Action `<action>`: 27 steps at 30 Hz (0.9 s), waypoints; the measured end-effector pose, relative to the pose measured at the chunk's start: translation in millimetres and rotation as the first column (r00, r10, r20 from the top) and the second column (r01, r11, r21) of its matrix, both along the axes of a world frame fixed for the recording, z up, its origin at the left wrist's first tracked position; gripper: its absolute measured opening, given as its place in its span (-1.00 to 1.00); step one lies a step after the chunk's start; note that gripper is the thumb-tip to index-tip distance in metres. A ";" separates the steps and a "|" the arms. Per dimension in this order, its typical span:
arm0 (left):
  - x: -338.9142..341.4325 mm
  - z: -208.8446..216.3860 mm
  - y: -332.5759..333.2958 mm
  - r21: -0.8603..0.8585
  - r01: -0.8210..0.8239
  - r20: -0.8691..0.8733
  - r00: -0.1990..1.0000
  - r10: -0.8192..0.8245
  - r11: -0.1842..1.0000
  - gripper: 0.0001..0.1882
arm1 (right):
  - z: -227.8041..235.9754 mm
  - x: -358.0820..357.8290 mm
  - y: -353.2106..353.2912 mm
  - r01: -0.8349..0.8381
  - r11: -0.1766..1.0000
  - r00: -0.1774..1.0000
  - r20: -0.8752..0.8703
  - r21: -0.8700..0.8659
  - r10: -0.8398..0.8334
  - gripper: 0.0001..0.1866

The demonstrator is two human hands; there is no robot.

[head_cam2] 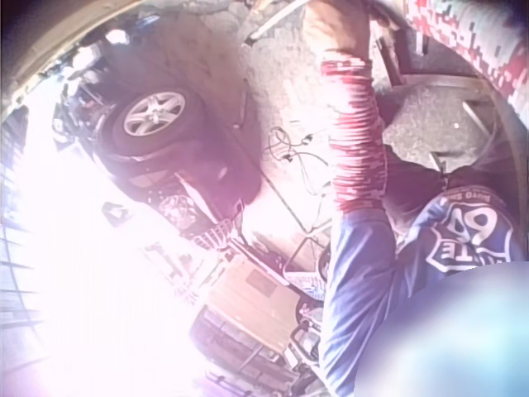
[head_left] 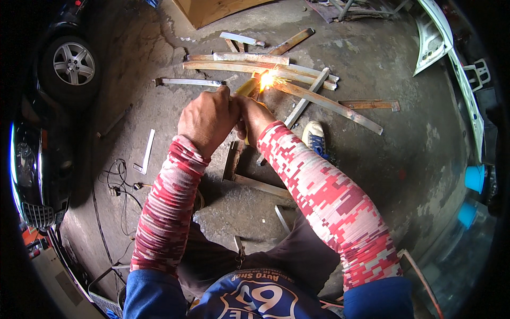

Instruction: The person uses a welding torch to join metal frame pieces on the floor. They adjust the torch and reposition the frame during the process, then turn off the gas cylinders at the end.

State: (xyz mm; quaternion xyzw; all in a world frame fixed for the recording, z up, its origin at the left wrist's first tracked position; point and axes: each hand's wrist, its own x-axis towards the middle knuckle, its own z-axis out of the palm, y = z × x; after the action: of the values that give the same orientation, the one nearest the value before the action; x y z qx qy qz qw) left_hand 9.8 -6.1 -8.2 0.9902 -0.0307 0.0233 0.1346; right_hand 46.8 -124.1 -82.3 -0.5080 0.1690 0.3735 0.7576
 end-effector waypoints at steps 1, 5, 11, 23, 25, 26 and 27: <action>-0.3 0.1 -0.8 0.000 -0.010 -0.003 1.000 0.010 1.000 -0.71 | -0.2 0.2 0.8 0.007 1.000 1.000 -0.007 0.003 -0.007 -0.69; -1.1 1.7 -1.8 0.000 -0.010 -0.001 1.000 0.010 1.000 -0.75 | -1.5 0.2 1.5 0.019 1.000 1.000 0.002 -0.013 -0.019 -0.69; -0.6 2.0 -2.3 0.000 -0.015 -0.008 1.000 0.015 1.000 -0.75 | -1.5 0.6 1.5 -0.001 0.999 1.000 -0.010 -0.041 0.000 -0.69; -0.3 0.6 -3.4 0.015 -0.044 -0.037 0.998 0.044 0.999 -0.73 | -4.5 1.7 -0.1 -0.030 0.999 1.000 -0.006 -0.031 0.029 -0.73; -0.9 1.2 -3.6 0.018 -0.041 -0.019 0.999 0.041 0.999 -0.71 | -3.9 1.9 0.1 -0.041 0.999 0.999 0.008 -0.018 0.041 -0.75; -1.1 1.5 -3.3 0.019 -0.039 -0.009 0.999 0.040 0.999 -0.70 | -3.1 1.8 0.3 -0.043 0.999 0.999 0.013 -0.030 0.043 -0.75; -1.3 1.8 -2.9 0.015 -0.039 -0.010 0.999 0.040 0.999 -0.69 | -2.0 1.3 0.2 -0.040 0.999 0.999 0.010 -0.008 0.040 -0.76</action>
State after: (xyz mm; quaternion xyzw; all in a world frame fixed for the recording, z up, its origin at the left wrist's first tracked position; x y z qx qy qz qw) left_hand 8.5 -9.0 -6.3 0.9916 -0.0107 0.0207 0.1269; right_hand 48.1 -123.8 -84.3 -0.5161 0.1566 0.3853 0.7488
